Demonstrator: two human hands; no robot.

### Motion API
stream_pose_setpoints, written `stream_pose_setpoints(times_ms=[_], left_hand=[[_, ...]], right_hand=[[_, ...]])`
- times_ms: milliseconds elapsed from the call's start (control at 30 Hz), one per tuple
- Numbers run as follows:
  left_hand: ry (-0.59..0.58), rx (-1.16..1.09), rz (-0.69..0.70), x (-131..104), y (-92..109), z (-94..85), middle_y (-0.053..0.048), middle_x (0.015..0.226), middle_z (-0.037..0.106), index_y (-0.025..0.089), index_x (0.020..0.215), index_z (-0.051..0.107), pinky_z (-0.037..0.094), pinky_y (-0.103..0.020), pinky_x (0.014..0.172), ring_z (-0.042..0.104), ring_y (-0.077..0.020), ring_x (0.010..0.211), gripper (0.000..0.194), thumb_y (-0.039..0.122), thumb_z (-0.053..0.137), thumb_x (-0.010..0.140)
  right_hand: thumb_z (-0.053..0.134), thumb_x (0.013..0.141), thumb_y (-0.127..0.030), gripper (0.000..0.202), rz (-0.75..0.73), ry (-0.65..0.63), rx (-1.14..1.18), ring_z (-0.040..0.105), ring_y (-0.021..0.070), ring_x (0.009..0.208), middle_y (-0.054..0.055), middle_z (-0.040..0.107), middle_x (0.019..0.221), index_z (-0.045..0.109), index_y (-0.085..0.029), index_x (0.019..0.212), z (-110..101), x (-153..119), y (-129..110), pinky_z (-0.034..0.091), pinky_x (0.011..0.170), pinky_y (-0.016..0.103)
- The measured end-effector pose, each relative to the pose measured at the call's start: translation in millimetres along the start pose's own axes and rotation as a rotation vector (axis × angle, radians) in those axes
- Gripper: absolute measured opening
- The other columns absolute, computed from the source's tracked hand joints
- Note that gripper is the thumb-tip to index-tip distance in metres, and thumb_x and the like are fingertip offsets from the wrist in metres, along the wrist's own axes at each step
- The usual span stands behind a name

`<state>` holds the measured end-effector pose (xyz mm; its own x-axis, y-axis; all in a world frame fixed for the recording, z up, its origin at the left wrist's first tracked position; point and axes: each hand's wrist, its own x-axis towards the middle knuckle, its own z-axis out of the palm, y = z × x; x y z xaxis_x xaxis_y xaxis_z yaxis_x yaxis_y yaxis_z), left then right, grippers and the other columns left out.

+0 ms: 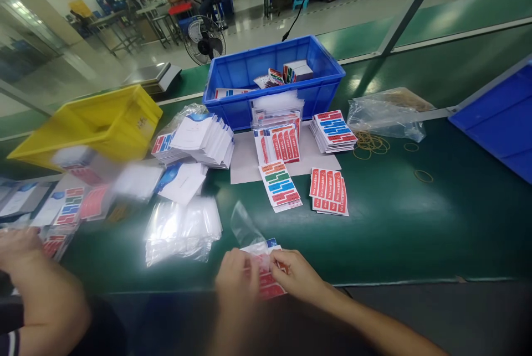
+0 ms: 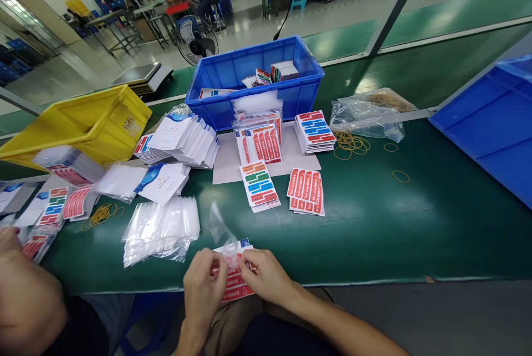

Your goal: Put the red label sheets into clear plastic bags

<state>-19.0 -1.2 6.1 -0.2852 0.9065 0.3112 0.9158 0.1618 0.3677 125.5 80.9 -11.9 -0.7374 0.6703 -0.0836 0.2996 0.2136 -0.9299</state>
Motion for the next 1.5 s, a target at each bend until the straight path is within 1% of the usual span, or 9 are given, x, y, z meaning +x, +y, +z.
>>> stream_pose_setpoints(times_ms=[300, 567, 700, 833, 967, 1033, 1100, 1267, 1500], left_hand=[[-0.252, -0.148, 0.085, 4, 18, -10.6, 0.001, 0.063, 0.054, 0.019, 0.064, 0.042, 0.039, -0.023, 0.056, 0.051, -0.0119, 0.061, 0.02, 0.011, 0.051, 0.08], [-0.154, -0.146, -0.072, 17, -3, -21.2, 0.003, 0.058, 0.047, 0.019, 0.059, 0.042, 0.037, -0.021, 0.053, 0.048, -0.0095, 0.056, 0.025, 0.014, 0.047, 0.083], [0.019, -0.147, -0.295, 23, -23, -48.0, 0.005, 0.053, 0.05, 0.019, 0.057, 0.048, 0.037, -0.02, 0.051, 0.048, -0.0084, 0.051, 0.021, 0.017, 0.053, 0.077], [0.415, -0.115, -0.365, 32, -26, -86.2, 0.005, 0.056, 0.053, 0.019, 0.059, 0.056, 0.04, -0.021, 0.054, 0.051, -0.0093, 0.055, 0.016, 0.02, 0.059, 0.074], [0.75, -0.038, -0.241, 44, -26, -107.9, 0.004, 0.058, 0.055, 0.017, 0.058, 0.057, 0.04, -0.023, 0.053, 0.051, -0.0097, 0.054, 0.015, 0.015, 0.063, 0.072], [0.726, 0.044, -0.17, 48, -32, -104.5, 0.003, 0.062, 0.056, 0.017, 0.063, 0.057, 0.043, -0.024, 0.059, 0.052, -0.0102, 0.059, 0.013, 0.01, 0.063, 0.072], [0.605, 0.112, -0.099, 51, -40, -91.3, 0.003, 0.062, 0.052, 0.017, 0.062, 0.051, 0.042, -0.024, 0.062, 0.051, -0.0104, 0.061, 0.018, 0.007, 0.061, 0.074], [0.264, 0.208, -0.131, 48, -53, -35.1, 0.002, 0.06, 0.046, 0.02, 0.06, 0.041, 0.039, -0.026, 0.06, 0.047, -0.0128, 0.062, 0.024, 0.006, 0.05, 0.078], [0.023, -0.018, -0.258, 33, -38, 10.8, 0.0, 0.071, 0.049, 0.02, 0.063, 0.041, 0.039, -0.025, 0.06, 0.049, -0.0131, 0.068, 0.02, 0.005, 0.045, 0.076]], right_hand=[[0.044, 0.088, -0.019, 0.021, -0.021, 0.052, -0.07, 0.052, 0.0136, 0.063, -0.002, 0.058, 0.067, 0.053, -0.019, 0.069, -16, 8, -7, 0.036, 0.06, 0.024], [0.042, 0.089, -0.02, 0.025, -0.017, 0.036, -0.101, 0.054, 0.0144, 0.062, -0.001, 0.059, 0.065, 0.052, -0.019, 0.067, -21, 8, -3, 0.038, 0.059, 0.024], [0.043, 0.093, -0.028, 0.023, 0.005, 0.078, -0.054, 0.061, 0.0173, 0.072, 0.002, 0.067, 0.077, 0.06, -0.02, 0.079, -42, 2, 0, 0.046, 0.066, 0.026], [0.049, 0.093, -0.036, 0.027, 0.044, 0.252, 0.022, 0.065, 0.0221, 0.093, 0.008, 0.068, 0.108, 0.062, -0.021, 0.111, -54, -11, 6, 0.053, 0.079, 0.029], [0.054, 0.091, -0.034, 0.074, -0.042, 0.572, 0.029, 0.068, 0.0235, 0.095, 0.014, 0.061, 0.125, 0.013, -0.017, 0.15, -44, -22, 18, 0.057, 0.081, 0.033], [0.055, 0.091, -0.027, 0.09, -0.153, 0.555, -0.003, 0.07, 0.0238, 0.092, 0.012, 0.068, 0.114, -0.013, -0.016, 0.149, -38, -21, 24, 0.057, 0.085, 0.036], [0.053, 0.091, -0.021, 0.086, -0.235, 0.393, -0.049, 0.07, 0.0237, 0.095, 0.008, 0.073, 0.104, -0.01, -0.018, 0.15, -36, -14, 28, 0.054, 0.091, 0.038], [0.055, 0.089, -0.025, 0.038, -0.215, 0.023, -0.097, 0.065, 0.0269, 0.107, 0.006, 0.068, 0.118, 0.059, -0.024, 0.127, -37, 5, 29, 0.054, 0.092, 0.037], [0.064, 0.078, -0.052, 0.035, 0.284, 0.314, 0.153, 0.071, 0.0303, 0.07, 0.007, 0.075, 0.073, 0.073, -0.019, 0.077, -37, 2, 0, 0.06, 0.061, 0.031]])
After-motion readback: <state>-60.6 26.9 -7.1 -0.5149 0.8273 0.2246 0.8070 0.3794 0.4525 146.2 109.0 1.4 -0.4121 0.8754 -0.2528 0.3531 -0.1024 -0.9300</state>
